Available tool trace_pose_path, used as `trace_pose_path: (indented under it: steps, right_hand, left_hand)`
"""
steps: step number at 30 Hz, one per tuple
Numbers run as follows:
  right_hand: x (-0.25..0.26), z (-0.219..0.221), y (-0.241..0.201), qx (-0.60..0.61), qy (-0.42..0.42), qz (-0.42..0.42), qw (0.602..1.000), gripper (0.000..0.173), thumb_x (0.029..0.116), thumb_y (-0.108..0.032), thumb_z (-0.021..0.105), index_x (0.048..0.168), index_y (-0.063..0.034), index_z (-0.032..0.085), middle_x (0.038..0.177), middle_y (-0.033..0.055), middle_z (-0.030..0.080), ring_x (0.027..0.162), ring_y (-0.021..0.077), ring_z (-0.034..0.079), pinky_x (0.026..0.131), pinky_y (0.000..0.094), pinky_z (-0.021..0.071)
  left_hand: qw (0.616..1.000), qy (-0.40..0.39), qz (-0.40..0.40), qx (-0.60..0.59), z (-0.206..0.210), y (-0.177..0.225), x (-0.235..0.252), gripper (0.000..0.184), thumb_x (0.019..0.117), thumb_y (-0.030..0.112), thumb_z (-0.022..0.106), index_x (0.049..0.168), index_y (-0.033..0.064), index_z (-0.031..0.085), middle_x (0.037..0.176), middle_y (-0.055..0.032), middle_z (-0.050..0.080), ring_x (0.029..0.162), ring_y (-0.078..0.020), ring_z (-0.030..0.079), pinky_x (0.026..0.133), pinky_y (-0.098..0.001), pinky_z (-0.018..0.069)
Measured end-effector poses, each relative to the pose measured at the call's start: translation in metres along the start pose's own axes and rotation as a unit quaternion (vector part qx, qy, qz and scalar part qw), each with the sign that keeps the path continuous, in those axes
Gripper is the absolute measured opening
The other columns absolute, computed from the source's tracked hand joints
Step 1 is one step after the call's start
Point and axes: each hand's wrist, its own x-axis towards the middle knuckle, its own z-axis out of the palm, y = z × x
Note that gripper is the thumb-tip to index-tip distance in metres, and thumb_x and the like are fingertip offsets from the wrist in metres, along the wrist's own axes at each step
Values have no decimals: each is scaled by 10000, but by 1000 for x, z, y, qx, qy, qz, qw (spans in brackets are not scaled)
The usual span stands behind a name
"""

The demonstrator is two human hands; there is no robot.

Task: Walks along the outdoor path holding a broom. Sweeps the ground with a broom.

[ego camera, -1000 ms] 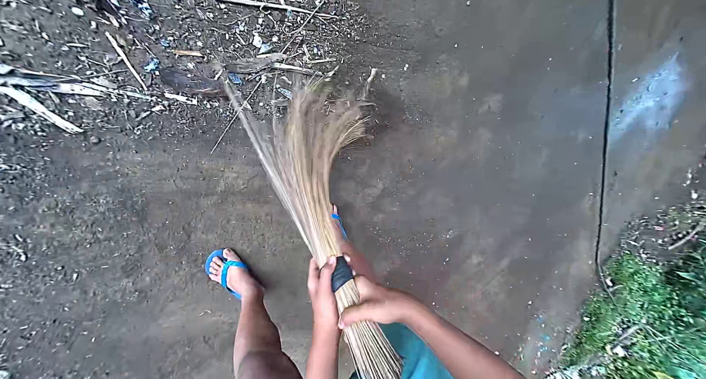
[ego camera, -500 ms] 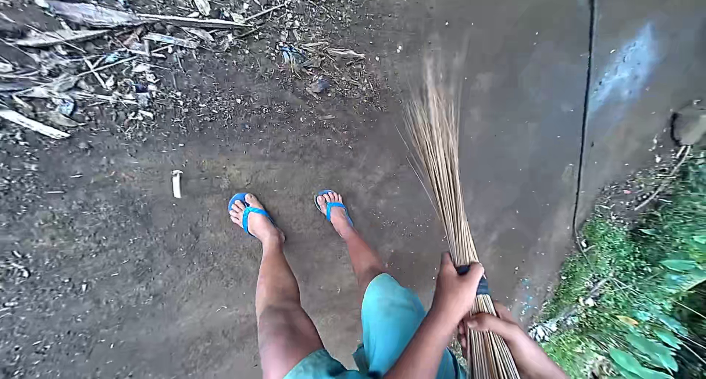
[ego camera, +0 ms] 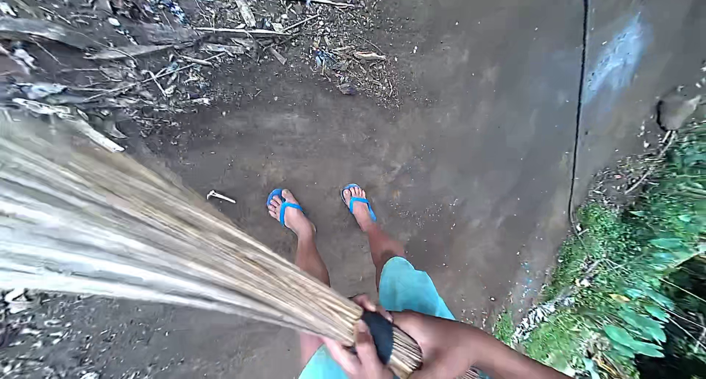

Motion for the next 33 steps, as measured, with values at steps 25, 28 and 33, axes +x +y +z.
trace_pose_path:
  steps: [25,28,33]
  right_hand:
    - [208,2,-133,-285,-137,-48,948,689,754,-176,864,1322,32,533,1147,213,659,1072,294,643,931,507,511]
    - [134,-12,-118,-280,-59,-5,958,724,741,-219,849,1335,11,505,1123,182,668,1055,259,657,910,480,534]
    - [-1,22,-51,-39,264,55,962,629,731,-182,811,1277,-58,524,980,-18,719,817,76,720,759,297,638]
  left_hand:
    - [926,-22,177,-333,-70,69,174,411,870,321,747,1165,68,615,982,-61,720,794,-157,720,711,-291,614]
    - [921,-90,84,-371,-32,48,132,502,835,325,810,1251,124,614,974,-53,720,819,-166,712,750,-313,602]
    - [912,-210,-215,-279,28,2,66,578,906,210,709,1367,-54,479,999,-124,703,916,-220,708,880,-384,590]
